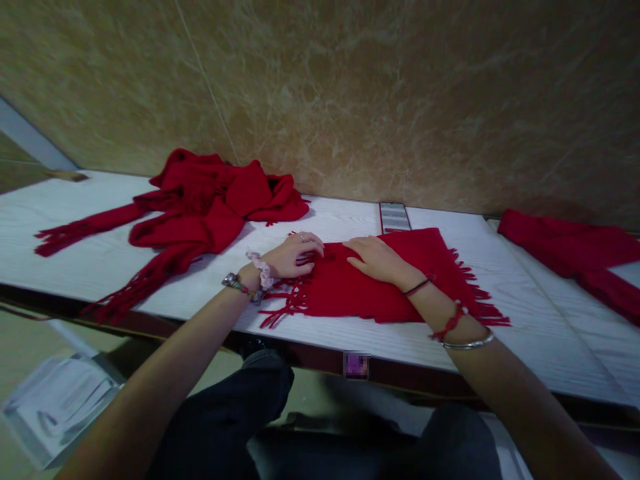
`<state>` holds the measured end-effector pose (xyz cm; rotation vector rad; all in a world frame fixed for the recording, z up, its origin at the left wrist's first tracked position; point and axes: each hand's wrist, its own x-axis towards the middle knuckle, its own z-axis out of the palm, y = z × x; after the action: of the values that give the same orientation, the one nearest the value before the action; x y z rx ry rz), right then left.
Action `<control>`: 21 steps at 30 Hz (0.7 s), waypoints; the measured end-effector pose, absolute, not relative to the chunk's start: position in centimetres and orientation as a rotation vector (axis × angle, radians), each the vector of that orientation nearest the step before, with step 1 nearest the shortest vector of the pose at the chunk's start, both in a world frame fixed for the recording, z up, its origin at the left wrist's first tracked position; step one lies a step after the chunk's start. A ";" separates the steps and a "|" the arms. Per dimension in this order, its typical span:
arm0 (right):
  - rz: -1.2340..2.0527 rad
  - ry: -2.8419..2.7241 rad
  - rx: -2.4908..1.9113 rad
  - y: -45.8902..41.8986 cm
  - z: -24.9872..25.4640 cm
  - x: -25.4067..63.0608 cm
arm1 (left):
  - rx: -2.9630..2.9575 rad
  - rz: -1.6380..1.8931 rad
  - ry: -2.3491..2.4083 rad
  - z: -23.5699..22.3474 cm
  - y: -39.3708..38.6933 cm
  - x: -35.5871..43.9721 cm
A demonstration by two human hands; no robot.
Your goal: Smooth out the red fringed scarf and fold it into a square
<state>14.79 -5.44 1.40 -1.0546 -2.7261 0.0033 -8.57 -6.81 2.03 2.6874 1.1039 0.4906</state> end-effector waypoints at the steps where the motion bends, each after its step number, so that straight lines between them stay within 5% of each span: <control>1: -0.006 -2.730 -1.054 -5.4 1.4 14.8 | 2.774 0.415 1.079 1.9 -6.9 -8.6; 6: -0.035 -2.744 -1.060 -5.4 1.4 14.9 | 2.908 0.281 1.338 1.7 -6.4 -11.0; 10: -0.035 -2.741 -1.060 -5.3 1.4 14.9 | 2.769 0.657 1.393 2.0 -6.6 -10.8; 21: -0.036 -2.755 -1.058 -5.4 1.4 14.9 | 2.939 0.377 1.176 2.0 -6.4 -10.7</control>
<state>14.90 -5.45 1.39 -1.0581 -2.7551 -0.0356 -10.74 -6.44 1.97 2.9387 1.1757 0.3774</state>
